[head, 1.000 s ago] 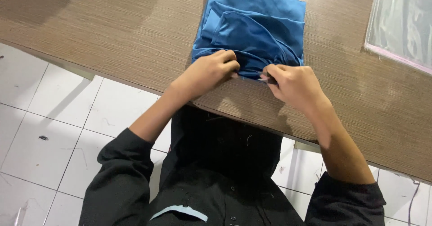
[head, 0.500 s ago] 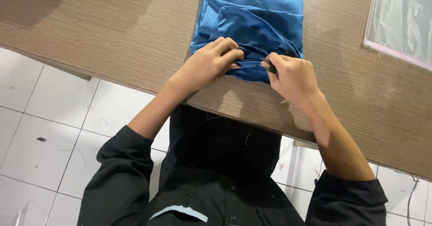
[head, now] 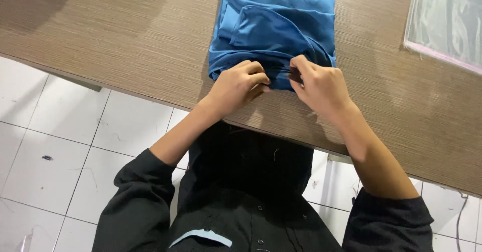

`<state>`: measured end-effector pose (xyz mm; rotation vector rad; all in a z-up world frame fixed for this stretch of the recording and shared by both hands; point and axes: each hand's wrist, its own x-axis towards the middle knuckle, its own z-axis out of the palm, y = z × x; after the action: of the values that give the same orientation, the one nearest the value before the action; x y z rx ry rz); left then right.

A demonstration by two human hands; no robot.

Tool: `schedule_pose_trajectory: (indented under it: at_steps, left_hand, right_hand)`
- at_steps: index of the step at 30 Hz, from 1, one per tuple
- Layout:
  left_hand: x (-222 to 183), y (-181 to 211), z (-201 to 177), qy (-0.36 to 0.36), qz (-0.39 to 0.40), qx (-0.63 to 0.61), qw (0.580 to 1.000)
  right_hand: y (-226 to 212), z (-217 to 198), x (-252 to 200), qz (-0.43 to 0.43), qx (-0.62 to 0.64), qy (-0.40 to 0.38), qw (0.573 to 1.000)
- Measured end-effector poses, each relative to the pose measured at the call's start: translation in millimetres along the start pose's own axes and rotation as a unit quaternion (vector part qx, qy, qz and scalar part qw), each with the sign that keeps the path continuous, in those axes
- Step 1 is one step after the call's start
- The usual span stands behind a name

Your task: Trimming loose threads from folded blue fabric items using small snips on a work table in a factory setting.

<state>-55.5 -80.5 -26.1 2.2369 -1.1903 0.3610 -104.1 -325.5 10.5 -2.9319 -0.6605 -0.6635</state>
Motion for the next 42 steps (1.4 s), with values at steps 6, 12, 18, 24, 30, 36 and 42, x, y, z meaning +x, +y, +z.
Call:
schedule_pose_trajectory:
  at_steps: [6, 12, 18, 24, 30, 36, 42]
  left_hand:
    - [1.4, 7.5, -4.5, 0.053, 0.018, 0.053, 0.997]
    - [-10.3, 10.7, 0.2, 0.103, 0.077, 0.163, 0.978]
    - [-10.2, 11.1, -3.2, 0.089, 0.036, 0.109, 0.989]
    - [-9.2, 10.8, -4.7, 0.101, -0.038, 0.043, 0.993]
    - [-8.2, 7.9, -4.7, 0.104, -0.049, 0.01, 0.993]
    - [-1.8, 16.3, -15.3, 0.11, -0.044, 0.01, 0.993]
    - [-1.6, 17.2, -15.8, 0.111, -0.037, 0.034, 0.992]
  right_hand:
    - [-15.0, -11.6, 1.5, -0.018, 0.011, -0.015, 1.0]
    - [-11.6, -9.9, 6.4, -0.015, 0.069, -0.027, 0.997]
    - [-12.7, -13.2, 5.9, 0.002, 0.059, -0.1, 0.993]
    - [-23.4, -48.3, 25.3, 0.052, 0.169, -0.237, 0.955]
    - [-21.0, -54.3, 37.5, 0.039, 0.145, -0.345, 0.927]
    - [-34.5, -60.7, 56.0, 0.016, 0.096, -0.376, 0.922]
    - [-35.2, -36.5, 52.3, -0.003, 0.074, -0.387, 0.919]
